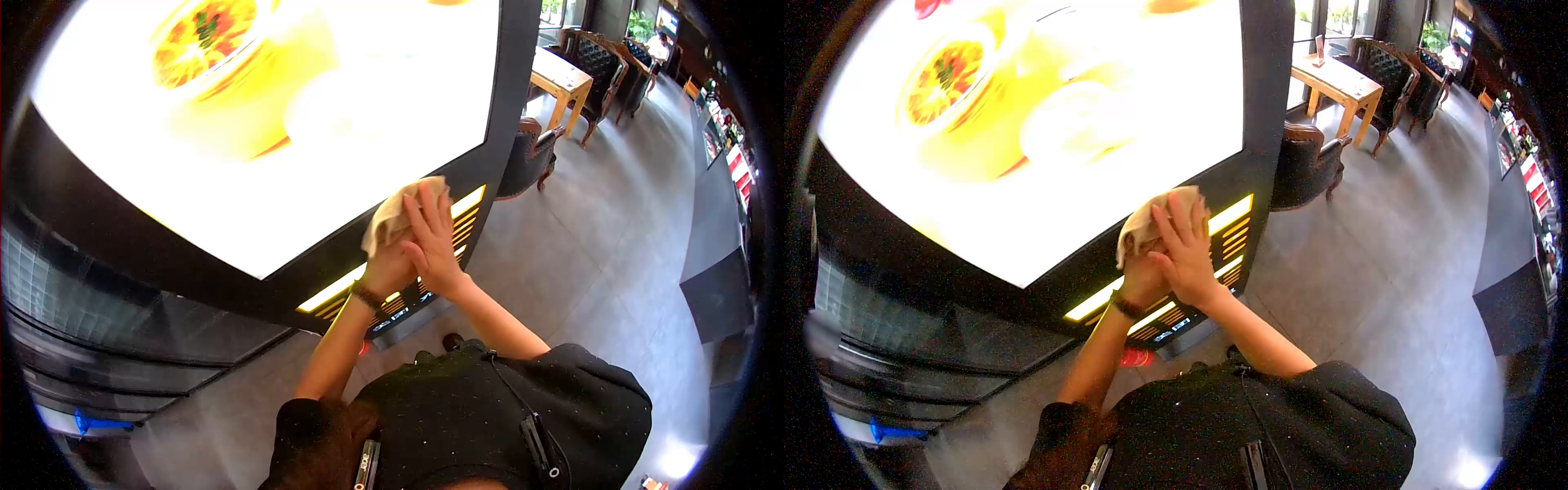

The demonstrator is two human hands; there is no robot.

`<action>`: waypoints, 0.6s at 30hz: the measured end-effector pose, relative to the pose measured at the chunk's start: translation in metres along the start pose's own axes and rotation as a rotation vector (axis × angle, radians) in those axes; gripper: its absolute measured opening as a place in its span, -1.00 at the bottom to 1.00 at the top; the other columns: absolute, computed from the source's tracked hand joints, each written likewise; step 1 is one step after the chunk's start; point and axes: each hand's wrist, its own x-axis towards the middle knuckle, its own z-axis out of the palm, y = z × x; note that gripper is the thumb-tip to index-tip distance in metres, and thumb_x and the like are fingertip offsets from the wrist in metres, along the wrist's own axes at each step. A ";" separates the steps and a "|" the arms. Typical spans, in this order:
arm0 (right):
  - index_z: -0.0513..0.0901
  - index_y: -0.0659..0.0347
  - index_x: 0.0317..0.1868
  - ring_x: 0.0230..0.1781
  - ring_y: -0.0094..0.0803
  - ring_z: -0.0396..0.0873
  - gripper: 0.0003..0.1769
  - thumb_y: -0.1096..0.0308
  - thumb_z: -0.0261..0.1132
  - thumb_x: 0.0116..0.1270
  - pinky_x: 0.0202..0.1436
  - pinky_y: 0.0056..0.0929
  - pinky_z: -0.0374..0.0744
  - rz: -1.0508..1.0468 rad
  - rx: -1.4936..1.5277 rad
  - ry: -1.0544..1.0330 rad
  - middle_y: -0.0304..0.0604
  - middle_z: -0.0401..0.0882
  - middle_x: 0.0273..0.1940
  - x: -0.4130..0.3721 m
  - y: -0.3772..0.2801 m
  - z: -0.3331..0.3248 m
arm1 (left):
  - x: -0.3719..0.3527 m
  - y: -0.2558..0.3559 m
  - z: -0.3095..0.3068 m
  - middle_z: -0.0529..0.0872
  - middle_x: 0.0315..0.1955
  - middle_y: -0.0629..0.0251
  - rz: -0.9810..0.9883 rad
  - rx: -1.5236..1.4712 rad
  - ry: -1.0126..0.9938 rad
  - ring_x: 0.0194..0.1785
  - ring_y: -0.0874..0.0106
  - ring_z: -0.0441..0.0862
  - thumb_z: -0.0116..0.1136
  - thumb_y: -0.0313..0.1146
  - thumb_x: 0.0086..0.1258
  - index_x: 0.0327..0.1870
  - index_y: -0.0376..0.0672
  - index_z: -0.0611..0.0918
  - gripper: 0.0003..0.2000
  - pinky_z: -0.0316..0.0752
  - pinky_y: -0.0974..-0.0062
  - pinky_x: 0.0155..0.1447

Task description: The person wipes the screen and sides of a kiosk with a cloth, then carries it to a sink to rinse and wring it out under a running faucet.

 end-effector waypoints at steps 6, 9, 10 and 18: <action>0.17 0.27 0.32 0.35 0.33 -0.24 -0.32 0.15 0.07 0.23 0.35 0.14 -0.28 -0.039 0.276 0.262 0.23 -0.13 0.37 0.001 0.009 0.059 | -0.018 -0.001 -0.015 0.63 -0.12 0.06 0.010 -0.036 0.394 0.07 0.09 0.51 0.01 -0.55 0.06 -0.18 -0.36 0.62 -0.73 0.18 0.10 0.29; 0.20 0.25 0.31 0.32 0.40 -0.21 -0.33 0.14 0.08 0.23 0.34 0.19 -0.27 -0.062 0.154 0.285 0.24 -0.10 0.36 -0.002 0.024 0.075 | -0.024 0.004 -0.033 0.66 -0.27 0.11 -0.007 0.001 0.501 -0.07 0.13 0.57 -0.02 -0.67 -0.03 -0.35 -0.28 0.66 -0.76 0.42 0.19 0.09; 0.28 0.19 0.27 0.31 0.43 -0.19 -0.36 0.12 0.12 0.19 0.30 0.30 -0.23 -0.067 0.137 0.241 0.17 -0.04 0.36 -0.004 0.033 0.077 | -0.026 0.007 -0.038 0.66 -0.27 0.11 -0.042 -0.021 0.547 -0.10 0.13 0.58 -0.02 -0.69 -0.03 -0.37 -0.28 0.64 -0.77 0.44 0.21 0.05; 0.14 0.39 0.29 0.35 0.31 -0.16 -0.38 0.13 -0.14 0.34 0.34 0.17 -0.21 -0.011 -0.299 0.556 0.21 -0.05 0.35 0.039 0.102 0.027 | -0.032 0.023 -0.065 0.52 0.00 0.00 -0.219 0.268 0.628 0.13 0.04 0.40 0.00 -0.68 0.00 -0.30 -0.22 0.62 -0.75 0.28 0.09 0.19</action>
